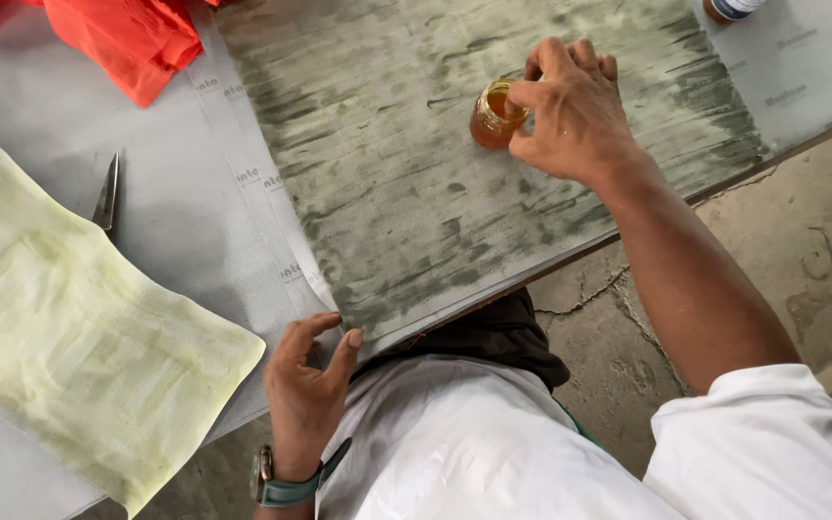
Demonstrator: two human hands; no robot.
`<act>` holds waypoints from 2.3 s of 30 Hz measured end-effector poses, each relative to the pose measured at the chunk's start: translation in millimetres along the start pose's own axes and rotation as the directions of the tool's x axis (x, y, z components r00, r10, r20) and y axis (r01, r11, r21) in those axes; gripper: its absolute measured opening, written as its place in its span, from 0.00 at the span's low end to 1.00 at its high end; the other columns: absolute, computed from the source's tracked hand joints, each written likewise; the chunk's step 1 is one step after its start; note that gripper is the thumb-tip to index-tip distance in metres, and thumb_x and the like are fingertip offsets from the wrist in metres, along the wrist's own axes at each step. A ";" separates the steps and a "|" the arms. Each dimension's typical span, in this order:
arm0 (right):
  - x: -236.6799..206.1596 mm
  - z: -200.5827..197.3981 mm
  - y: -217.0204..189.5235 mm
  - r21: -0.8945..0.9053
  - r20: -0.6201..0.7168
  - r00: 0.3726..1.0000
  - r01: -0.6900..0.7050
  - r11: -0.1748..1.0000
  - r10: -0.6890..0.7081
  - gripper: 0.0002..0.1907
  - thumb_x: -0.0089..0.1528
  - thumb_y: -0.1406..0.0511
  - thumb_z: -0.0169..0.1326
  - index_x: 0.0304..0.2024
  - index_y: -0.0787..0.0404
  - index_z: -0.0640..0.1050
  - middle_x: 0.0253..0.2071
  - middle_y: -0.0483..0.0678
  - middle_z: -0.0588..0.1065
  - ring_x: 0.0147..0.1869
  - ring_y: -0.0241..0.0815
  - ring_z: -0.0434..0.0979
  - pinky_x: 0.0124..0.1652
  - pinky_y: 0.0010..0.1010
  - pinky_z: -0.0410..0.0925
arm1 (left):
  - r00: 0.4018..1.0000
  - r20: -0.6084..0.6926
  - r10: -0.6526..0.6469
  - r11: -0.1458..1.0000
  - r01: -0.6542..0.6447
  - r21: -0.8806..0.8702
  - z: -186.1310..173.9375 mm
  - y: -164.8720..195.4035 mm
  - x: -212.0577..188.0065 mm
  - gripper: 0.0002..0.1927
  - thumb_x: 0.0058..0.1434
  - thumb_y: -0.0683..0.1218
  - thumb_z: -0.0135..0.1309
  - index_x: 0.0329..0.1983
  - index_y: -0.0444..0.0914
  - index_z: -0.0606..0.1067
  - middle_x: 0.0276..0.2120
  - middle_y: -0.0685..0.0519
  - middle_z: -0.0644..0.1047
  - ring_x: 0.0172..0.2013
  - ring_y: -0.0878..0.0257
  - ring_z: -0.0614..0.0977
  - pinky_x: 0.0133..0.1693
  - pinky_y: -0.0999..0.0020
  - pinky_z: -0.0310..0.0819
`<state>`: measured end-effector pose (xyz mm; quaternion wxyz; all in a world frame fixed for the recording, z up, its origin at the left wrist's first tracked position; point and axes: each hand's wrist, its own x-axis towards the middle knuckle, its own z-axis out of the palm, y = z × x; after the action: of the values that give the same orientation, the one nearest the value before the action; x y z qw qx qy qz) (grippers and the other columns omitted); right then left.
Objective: The person points at and touches fabric sheets laid on a table, dips a finger into a jar of orange liquid, and dabs the liquid along a fabric edge. They then flip and reposition the fabric sheets and move orange fabric pieces aside on the table.
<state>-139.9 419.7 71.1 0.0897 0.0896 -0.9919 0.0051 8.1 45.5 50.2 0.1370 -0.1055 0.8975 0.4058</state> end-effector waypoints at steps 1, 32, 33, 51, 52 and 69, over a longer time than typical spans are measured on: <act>0.5 0.6 0.1 -0.014 -0.034 0.999 0.018 1.000 -0.018 0.14 0.53 0.62 0.70 0.41 0.51 0.84 0.54 0.46 0.67 0.60 0.47 0.64 0.60 0.42 0.60 | 0.981 0.074 -0.180 0.984 0.180 0.006 -0.2 -1.8 1.4 0.18 0.62 0.49 0.64 0.54 0.39 0.82 0.33 0.35 0.82 0.32 0.44 0.81 0.31 0.58 0.67; -177.4 -38.5 -86.3 0.351 0.822 0.515 -0.795 0.496 0.243 0.64 0.53 0.66 0.61 0.79 0.35 0.35 0.29 0.50 0.81 0.27 0.39 0.77 0.34 0.32 0.75 | 0.818 -0.194 0.542 0.838 -0.508 0.201 7.8 -4.9 22.0 0.28 0.61 0.56 0.69 0.53 0.31 0.78 0.54 0.46 0.78 0.54 0.50 0.80 0.53 0.51 0.73; -176.6 -39.5 -96.2 0.356 0.813 0.544 -0.748 0.560 0.208 0.63 0.53 0.64 0.61 0.79 0.37 0.35 0.27 0.49 0.81 0.26 0.40 0.78 0.34 0.31 0.74 | 0.844 -0.186 0.504 0.864 -0.492 0.106 7.7 -4.4 21.4 0.28 0.61 0.57 0.69 0.53 0.32 0.78 0.53 0.46 0.78 0.52 0.52 0.80 0.51 0.54 0.74; -61.4 -36.6 -13.0 0.109 -0.201 0.975 -0.076 0.991 0.097 0.27 0.57 0.72 0.62 0.60 0.52 0.81 0.56 0.55 0.67 0.60 0.54 0.68 0.55 0.41 0.68 | 0.989 -0.003 0.146 0.619 -0.094 -0.779 -1.4 -31.5 32.9 0.28 0.59 0.41 0.63 0.60 0.37 0.66 0.41 0.49 0.80 0.38 0.67 0.77 0.37 0.71 0.73; -48.4 -27.8 -4.2 0.107 -0.152 0.982 -0.096 0.990 0.112 0.27 0.56 0.73 0.62 0.58 0.51 0.82 0.57 0.53 0.67 0.61 0.52 0.66 0.58 0.42 0.66 | 0.987 -0.019 0.158 0.744 -0.132 -0.655 -2.8 -31.3 32.5 0.26 0.59 0.41 0.64 0.58 0.37 0.68 0.40 0.50 0.80 0.38 0.68 0.78 0.37 0.71 0.72; -23.9 -23.5 -1.4 0.105 0.016 0.992 -0.129 0.986 0.128 0.29 0.52 0.76 0.60 0.52 0.46 0.85 0.61 0.47 0.68 0.65 0.50 0.62 0.67 0.44 0.56 | 0.763 -0.256 0.593 0.801 -0.590 0.097 -9.5 -0.4 9.9 0.22 0.55 0.47 0.68 0.51 0.38 0.75 0.48 0.44 0.80 0.46 0.46 0.81 0.48 0.55 0.72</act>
<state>-112.4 423.2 89.9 0.0798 0.0301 -0.9944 0.0629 -2.7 37.2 52.6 -0.1227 0.1284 0.8970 0.4048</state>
